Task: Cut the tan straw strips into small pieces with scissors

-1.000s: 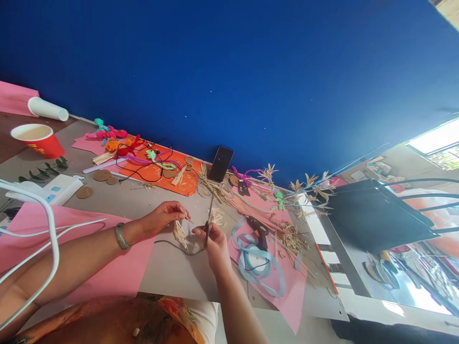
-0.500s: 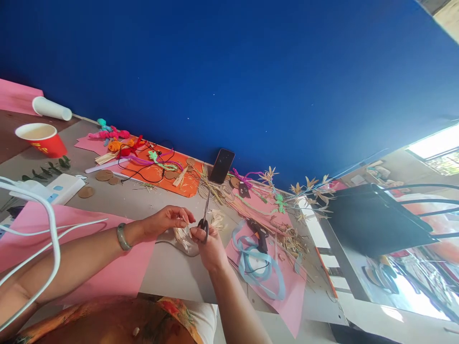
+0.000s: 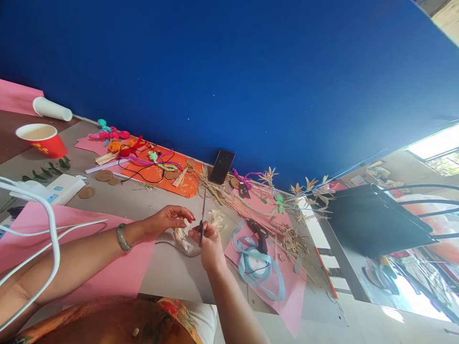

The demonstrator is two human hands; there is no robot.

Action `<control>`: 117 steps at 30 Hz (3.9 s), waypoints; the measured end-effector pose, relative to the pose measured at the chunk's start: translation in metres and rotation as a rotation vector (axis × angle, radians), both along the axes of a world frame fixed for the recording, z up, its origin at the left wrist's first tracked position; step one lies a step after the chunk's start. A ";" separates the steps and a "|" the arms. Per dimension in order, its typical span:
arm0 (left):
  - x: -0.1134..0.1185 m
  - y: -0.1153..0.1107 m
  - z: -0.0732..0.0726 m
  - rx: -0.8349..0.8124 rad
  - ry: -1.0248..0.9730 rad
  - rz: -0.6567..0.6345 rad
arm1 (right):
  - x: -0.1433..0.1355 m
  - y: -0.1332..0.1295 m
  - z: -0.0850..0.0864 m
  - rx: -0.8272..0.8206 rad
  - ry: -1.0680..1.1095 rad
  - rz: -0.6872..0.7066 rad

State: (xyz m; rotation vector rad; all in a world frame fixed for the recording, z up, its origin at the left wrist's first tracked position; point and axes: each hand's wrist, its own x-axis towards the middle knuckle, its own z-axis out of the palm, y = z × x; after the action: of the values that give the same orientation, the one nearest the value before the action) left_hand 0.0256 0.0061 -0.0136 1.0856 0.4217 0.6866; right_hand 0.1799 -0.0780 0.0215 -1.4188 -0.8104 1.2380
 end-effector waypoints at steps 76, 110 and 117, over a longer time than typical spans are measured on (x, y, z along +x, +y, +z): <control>0.005 0.002 -0.013 -0.143 0.129 0.045 | 0.052 -0.031 0.009 -0.020 -0.976 0.396; 0.008 0.003 -0.017 -0.159 0.015 0.150 | 0.038 -0.049 -0.002 -0.069 -1.142 0.435; 0.007 0.004 -0.018 -0.111 0.043 0.130 | 0.040 -0.047 -0.002 -0.068 -1.110 0.423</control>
State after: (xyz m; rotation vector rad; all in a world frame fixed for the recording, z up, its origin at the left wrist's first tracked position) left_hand 0.0327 0.0102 -0.0317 0.9754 0.5647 0.7468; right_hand 0.2201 -0.1253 0.0192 -2.0583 -1.8947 0.6749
